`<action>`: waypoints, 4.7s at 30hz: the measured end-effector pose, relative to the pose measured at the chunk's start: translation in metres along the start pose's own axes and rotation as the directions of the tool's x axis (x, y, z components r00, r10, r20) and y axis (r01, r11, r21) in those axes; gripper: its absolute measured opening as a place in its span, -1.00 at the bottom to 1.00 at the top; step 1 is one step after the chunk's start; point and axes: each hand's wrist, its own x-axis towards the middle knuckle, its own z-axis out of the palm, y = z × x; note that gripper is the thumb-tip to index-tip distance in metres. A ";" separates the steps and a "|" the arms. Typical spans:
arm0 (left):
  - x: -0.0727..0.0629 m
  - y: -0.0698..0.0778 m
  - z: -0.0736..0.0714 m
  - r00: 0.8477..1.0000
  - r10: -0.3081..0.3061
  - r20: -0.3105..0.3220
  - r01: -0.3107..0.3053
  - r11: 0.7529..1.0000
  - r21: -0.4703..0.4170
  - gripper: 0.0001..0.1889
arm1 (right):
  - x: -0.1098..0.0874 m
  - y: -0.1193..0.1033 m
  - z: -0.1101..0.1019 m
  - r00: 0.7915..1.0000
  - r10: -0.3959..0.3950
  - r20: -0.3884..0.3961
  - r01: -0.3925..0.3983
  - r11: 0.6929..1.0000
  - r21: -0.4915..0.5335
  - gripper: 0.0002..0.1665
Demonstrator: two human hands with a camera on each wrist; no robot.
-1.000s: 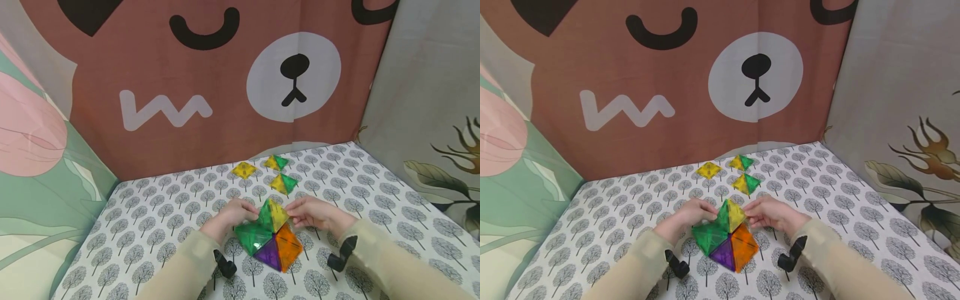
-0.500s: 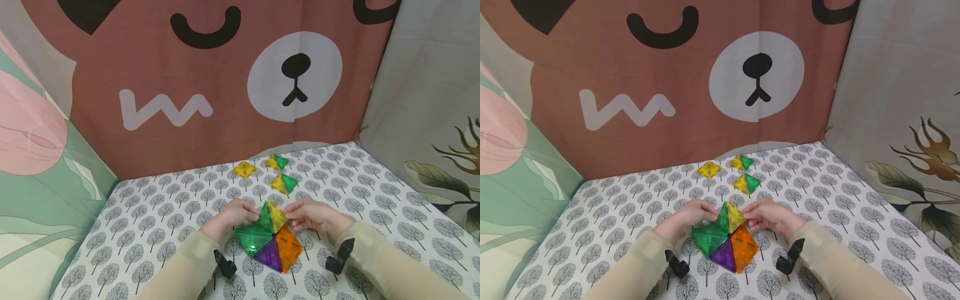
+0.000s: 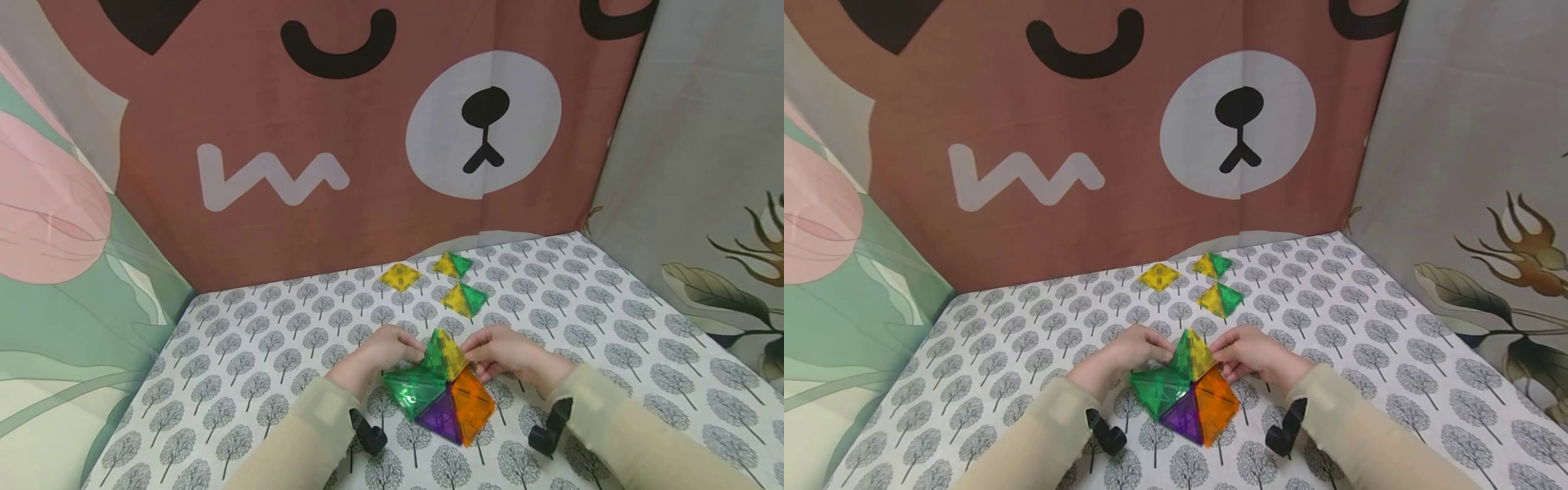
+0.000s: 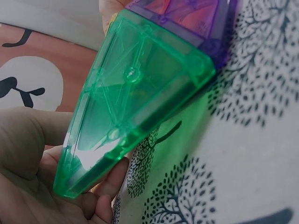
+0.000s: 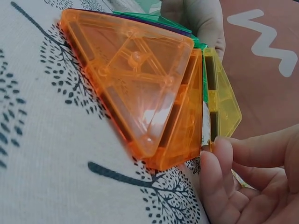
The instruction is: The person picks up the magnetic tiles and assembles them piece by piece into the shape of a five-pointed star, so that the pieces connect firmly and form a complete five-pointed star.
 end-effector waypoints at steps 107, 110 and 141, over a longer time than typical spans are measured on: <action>-0.001 -0.019 -0.073 0.996 -0.074 -0.049 0.061 0.972 -0.226 -0.57 | 0.051 -0.030 -0.076 0.978 0.084 -0.189 -0.081 0.996 0.020 -0.28; 0.014 -0.013 -0.072 0.996 -0.091 -0.020 0.082 0.963 -0.257 -0.55 | 0.060 -0.033 -0.076 0.982 0.085 -0.167 -0.090 0.996 -0.023 -0.31; 0.053 0.003 -0.047 0.995 -0.096 -0.013 0.089 0.957 -0.277 -0.63 | 0.084 -0.043 -0.016 1.000 0.026 -0.006 -0.026 1.000 0.000 -0.58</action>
